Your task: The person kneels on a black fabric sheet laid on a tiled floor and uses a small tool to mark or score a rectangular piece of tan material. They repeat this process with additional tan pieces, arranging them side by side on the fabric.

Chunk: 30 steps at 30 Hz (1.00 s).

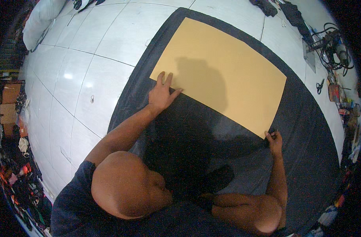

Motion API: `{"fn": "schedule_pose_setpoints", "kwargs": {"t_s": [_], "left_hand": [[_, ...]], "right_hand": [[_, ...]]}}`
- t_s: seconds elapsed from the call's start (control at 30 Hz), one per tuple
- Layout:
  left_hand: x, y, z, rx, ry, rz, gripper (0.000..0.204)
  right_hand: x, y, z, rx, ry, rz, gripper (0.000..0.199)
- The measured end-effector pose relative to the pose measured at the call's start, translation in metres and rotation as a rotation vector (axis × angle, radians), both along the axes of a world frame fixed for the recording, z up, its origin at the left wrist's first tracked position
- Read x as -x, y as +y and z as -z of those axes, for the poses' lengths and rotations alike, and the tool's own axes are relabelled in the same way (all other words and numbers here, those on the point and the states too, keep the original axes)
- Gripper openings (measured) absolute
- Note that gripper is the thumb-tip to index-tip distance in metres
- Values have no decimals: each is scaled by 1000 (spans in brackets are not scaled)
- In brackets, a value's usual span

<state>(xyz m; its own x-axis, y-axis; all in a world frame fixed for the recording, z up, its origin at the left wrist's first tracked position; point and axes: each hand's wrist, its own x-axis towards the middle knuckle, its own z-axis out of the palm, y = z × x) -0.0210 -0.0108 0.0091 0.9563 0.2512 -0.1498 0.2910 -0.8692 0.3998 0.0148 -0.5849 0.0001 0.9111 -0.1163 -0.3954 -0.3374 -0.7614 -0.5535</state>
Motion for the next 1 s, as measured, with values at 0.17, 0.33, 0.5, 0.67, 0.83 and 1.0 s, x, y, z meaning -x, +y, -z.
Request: {"fn": "schedule_pose_setpoints", "kwargs": {"t_s": [0.17,0.33,0.5,0.67,0.83,1.0], "left_hand": [[-1,1,4,-19,14,2,80],[1,3,3,-33,23,5,82],[-1,7,0,-17,72,-8,82],[-9,0,10,-75,123,-1,85],[-2,16,30,-148,33,43,83],[-6,4,18,-102,-28,42,82]], "right_hand": [[2,3,-2,-46,-20,17,46],[4,16,-12,-50,11,55,45],[6,14,-4,-47,-31,14,41],[12,-8,8,-75,-39,49,38],[1,16,5,58,3,46,47],[1,8,0,40,-44,52,58]]}}
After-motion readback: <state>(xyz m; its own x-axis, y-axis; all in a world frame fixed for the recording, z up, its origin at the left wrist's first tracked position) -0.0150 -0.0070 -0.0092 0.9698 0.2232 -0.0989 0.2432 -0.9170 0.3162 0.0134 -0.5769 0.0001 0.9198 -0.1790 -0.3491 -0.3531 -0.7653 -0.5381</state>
